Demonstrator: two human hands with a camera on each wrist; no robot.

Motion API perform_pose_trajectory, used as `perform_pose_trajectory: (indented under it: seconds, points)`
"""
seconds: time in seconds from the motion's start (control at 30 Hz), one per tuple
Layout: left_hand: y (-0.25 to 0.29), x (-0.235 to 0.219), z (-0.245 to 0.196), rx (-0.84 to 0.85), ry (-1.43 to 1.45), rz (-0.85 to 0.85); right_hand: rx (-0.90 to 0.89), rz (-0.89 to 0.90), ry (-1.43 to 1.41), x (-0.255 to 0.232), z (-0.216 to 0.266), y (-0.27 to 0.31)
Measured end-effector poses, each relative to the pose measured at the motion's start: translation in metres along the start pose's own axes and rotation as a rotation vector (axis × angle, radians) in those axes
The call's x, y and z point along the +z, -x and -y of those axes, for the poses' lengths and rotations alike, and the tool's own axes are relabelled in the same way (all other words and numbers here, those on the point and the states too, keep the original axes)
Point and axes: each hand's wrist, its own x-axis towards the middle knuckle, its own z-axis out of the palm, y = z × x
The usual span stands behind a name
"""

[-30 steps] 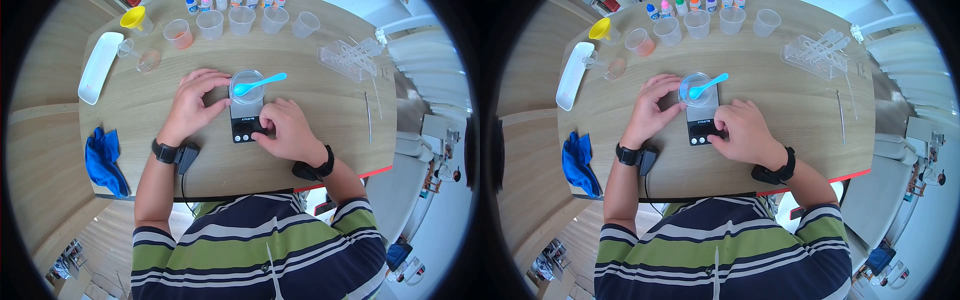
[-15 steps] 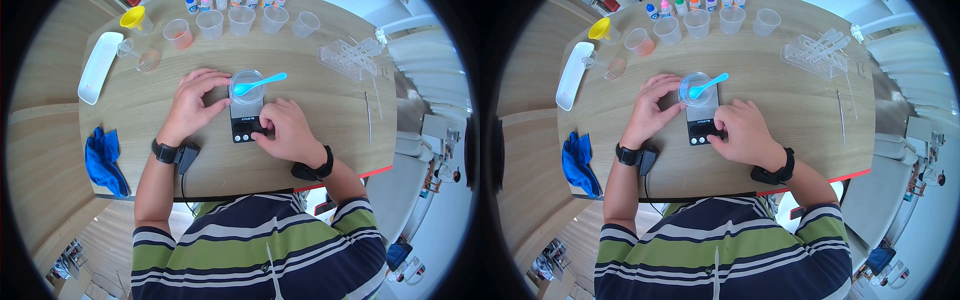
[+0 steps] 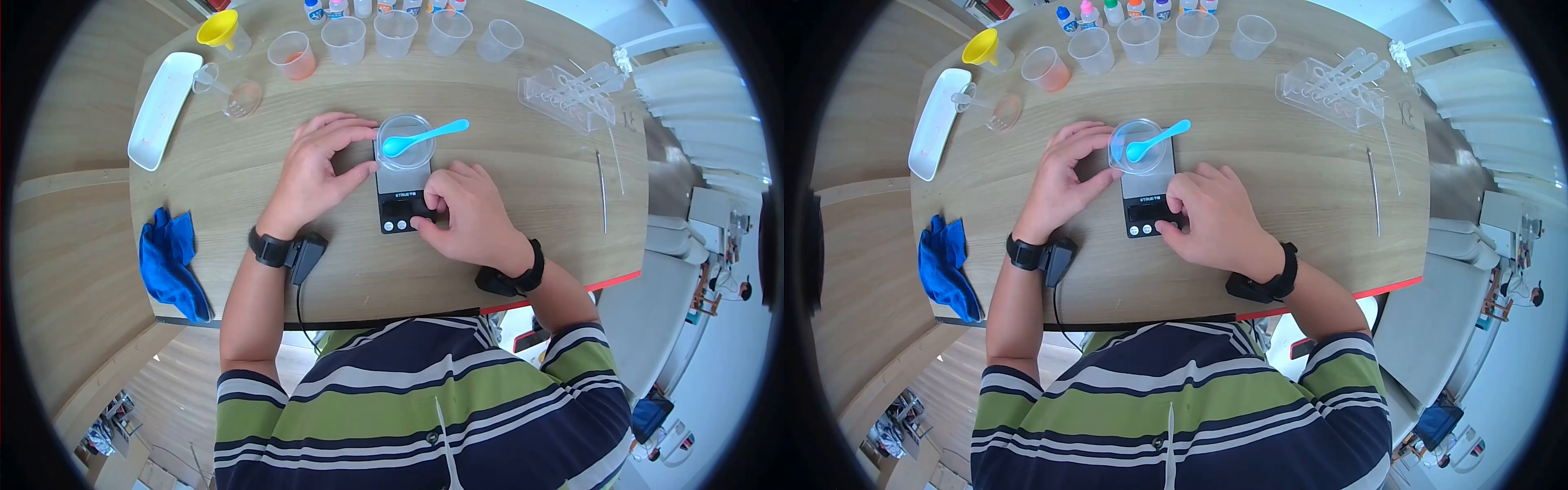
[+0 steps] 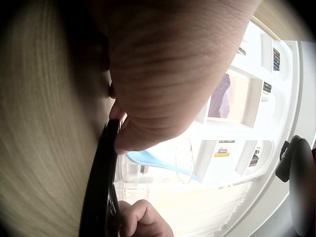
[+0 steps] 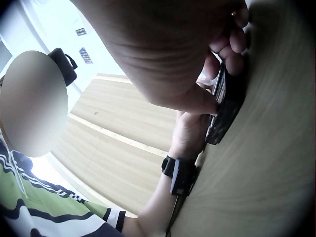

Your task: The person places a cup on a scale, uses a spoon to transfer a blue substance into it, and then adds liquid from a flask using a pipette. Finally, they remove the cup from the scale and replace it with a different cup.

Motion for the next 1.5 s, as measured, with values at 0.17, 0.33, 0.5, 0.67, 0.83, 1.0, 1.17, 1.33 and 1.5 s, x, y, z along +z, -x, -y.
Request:
perform_pose_trajectory:
  seconds: [0.17,0.33,0.5,0.67,0.83,1.0,1.17,1.33,1.5]
  points:
    - [0.000,0.000,-0.001,-0.005,0.001,-0.003,0.004,-0.010,0.016,0.002,0.001,0.000]
    - [0.000,0.000,0.000,0.000,0.009,-0.006,0.021,-0.055,0.099,0.006,0.007,0.000]
    - [0.000,0.001,0.002,0.005,0.011,-0.011,0.029,-0.071,0.163,0.009,0.010,-0.001]
    - [0.000,0.001,0.000,0.007,0.011,-0.010,0.043,-0.060,0.191,0.008,0.013,-0.001]
    - [0.000,0.000,0.001,0.008,0.004,-0.010,0.031,-0.050,0.189,0.007,0.014,-0.003]
    - [0.000,0.001,0.001,0.012,0.003,-0.012,0.035,-0.052,0.182,0.008,0.013,-0.001]
    - [0.000,0.000,0.000,0.006,-0.005,-0.013,0.018,-0.045,0.168,0.006,0.007,-0.002]
    - [0.000,0.000,-0.001,0.007,0.002,-0.010,0.007,-0.003,-0.098,0.001,-0.014,-0.003]
    - [0.000,0.001,0.001,0.011,0.006,-0.010,-0.004,0.007,-0.059,-0.001,-0.008,-0.003]
